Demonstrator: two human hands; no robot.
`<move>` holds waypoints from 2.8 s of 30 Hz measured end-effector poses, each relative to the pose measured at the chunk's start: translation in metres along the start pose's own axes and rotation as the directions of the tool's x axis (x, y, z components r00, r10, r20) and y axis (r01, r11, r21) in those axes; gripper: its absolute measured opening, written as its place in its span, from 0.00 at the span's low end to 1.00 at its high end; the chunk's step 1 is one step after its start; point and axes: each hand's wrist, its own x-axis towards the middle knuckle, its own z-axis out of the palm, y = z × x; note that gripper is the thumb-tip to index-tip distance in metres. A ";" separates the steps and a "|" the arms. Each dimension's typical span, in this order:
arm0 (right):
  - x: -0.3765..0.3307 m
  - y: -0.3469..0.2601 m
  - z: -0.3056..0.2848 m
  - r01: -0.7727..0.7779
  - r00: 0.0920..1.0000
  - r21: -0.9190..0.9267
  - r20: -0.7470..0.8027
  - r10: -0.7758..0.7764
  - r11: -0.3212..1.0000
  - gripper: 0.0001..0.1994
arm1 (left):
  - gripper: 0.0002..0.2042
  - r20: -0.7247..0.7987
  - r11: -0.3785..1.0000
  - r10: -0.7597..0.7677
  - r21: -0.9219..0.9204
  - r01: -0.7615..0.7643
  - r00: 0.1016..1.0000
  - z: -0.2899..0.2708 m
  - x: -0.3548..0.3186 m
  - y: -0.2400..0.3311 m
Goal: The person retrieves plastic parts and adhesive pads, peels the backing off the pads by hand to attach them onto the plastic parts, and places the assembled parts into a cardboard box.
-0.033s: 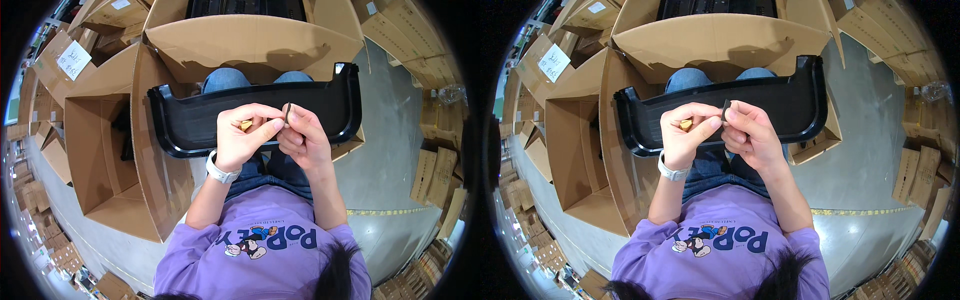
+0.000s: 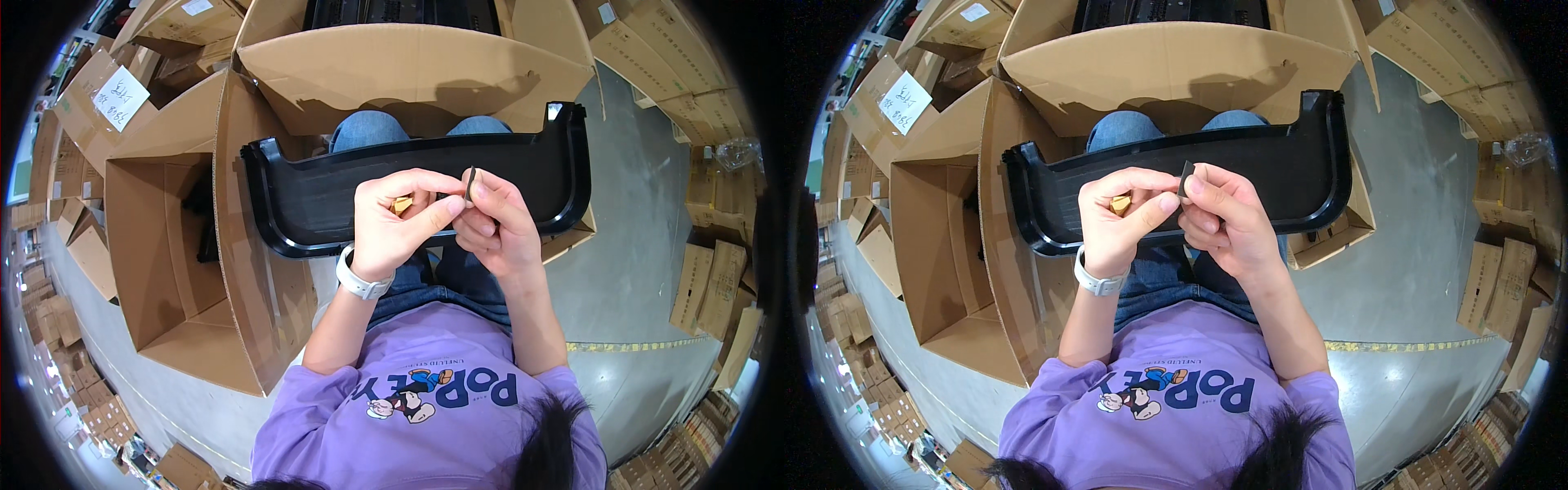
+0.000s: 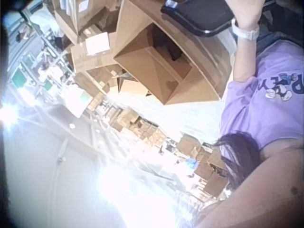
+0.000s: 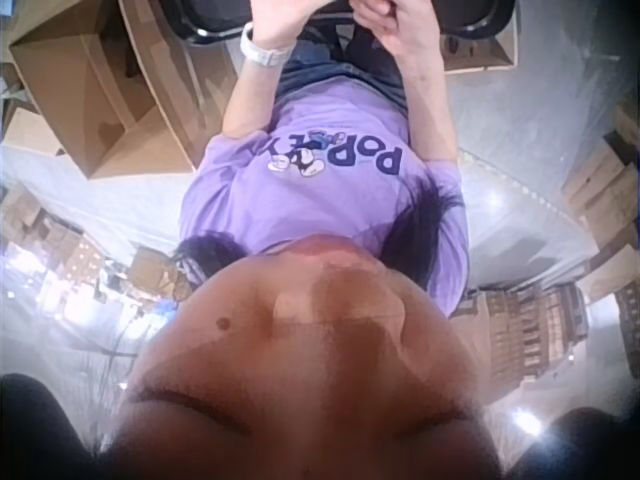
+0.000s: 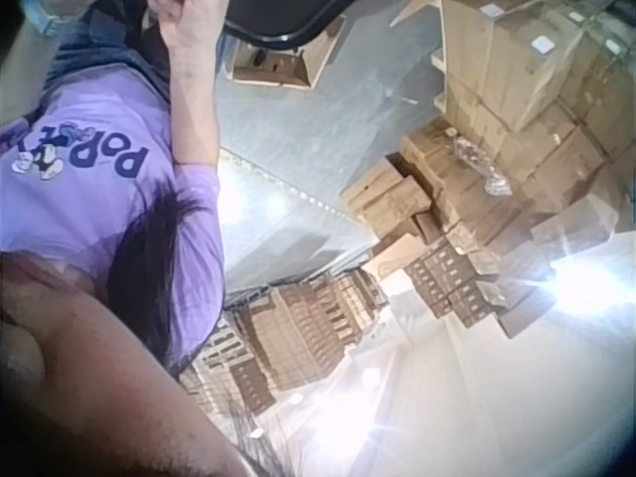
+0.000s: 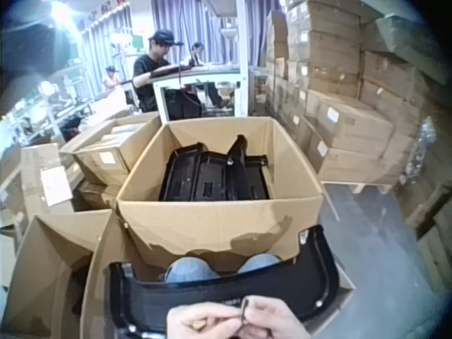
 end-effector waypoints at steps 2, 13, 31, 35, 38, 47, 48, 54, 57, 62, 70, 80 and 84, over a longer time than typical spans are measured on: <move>0.000 -0.001 0.002 0.005 1.000 -0.017 -0.019 -0.006 1.000 0.10 | 0.05 -0.005 1.000 0.003 0.013 -0.003 1.000 0.000 -0.001 0.001; 0.000 0.003 0.000 -0.005 1.000 0.037 -0.022 0.006 0.999 0.10 | 0.05 -0.029 0.998 0.004 -0.056 -0.005 1.000 0.001 0.001 -0.008; 0.001 0.008 -0.001 0.061 0.991 -0.041 -0.119 -0.065 0.997 0.10 | 0.03 -0.072 0.994 -0.059 0.088 0.066 0.996 0.004 -0.001 -0.003; 0.001 0.012 0.002 0.108 0.965 -0.194 -0.217 -0.150 0.975 0.06 | 0.02 -0.081 0.992 -0.032 0.119 0.041 0.996 0.005 -0.001 -0.003; 0.003 0.016 0.007 0.241 0.844 -0.630 -0.239 -0.479 0.738 0.04 | 0.03 -0.107 0.990 -0.051 0.124 0.065 0.993 0.005 -0.001 -0.005; -0.001 0.008 0.007 0.256 0.842 -0.846 -0.043 -0.538 0.468 0.08 | 0.03 -0.110 0.991 -0.063 0.111 0.075 0.992 0.004 -0.001 -0.003; 0.000 0.008 0.005 0.266 0.841 -0.843 -0.033 -0.539 0.467 0.08 | 0.03 -0.100 0.990 -0.065 0.116 0.076 0.993 0.004 -0.002 -0.002; -0.005 0.003 -0.005 0.142 0.888 -0.584 -0.282 -0.364 0.799 0.05 | 0.02 -0.092 0.991 0.043 0.129 -0.031 0.995 -0.003 0.001 -0.011; -0.008 -0.003 -0.010 0.209 0.837 -0.549 -0.328 -0.438 0.810 0.05 | 0.04 -0.127 0.970 -0.130 -0.223 0.100 0.983 -0.011 0.000 -0.014; -0.011 -0.002 -0.006 0.177 0.758 -0.798 -0.263 -0.597 0.576 0.04 | 0.07 0.057 0.763 -0.242 -0.605 0.227 0.968 -0.014 -0.006 -0.018; -0.009 0.010 0.005 0.270 0.582 -0.962 0.199 -0.788 -0.044 0.06 | 0.08 0.211 0.544 -0.455 -0.703 0.458 0.865 -0.006 -0.003 -0.024; -0.005 0.013 -0.003 0.338 0.523 -0.775 0.627 -0.578 -0.534 0.13 | 0.02 0.019 0.856 -0.399 -0.352 0.380 0.917 0.001 -0.004 -0.017; -0.013 0.005 0.003 0.268 0.751 -0.951 0.306 -0.585 -0.153 0.10 | 0.01 -0.047 0.906 -0.366 -0.245 0.345 0.929 -0.003 -0.004 -0.014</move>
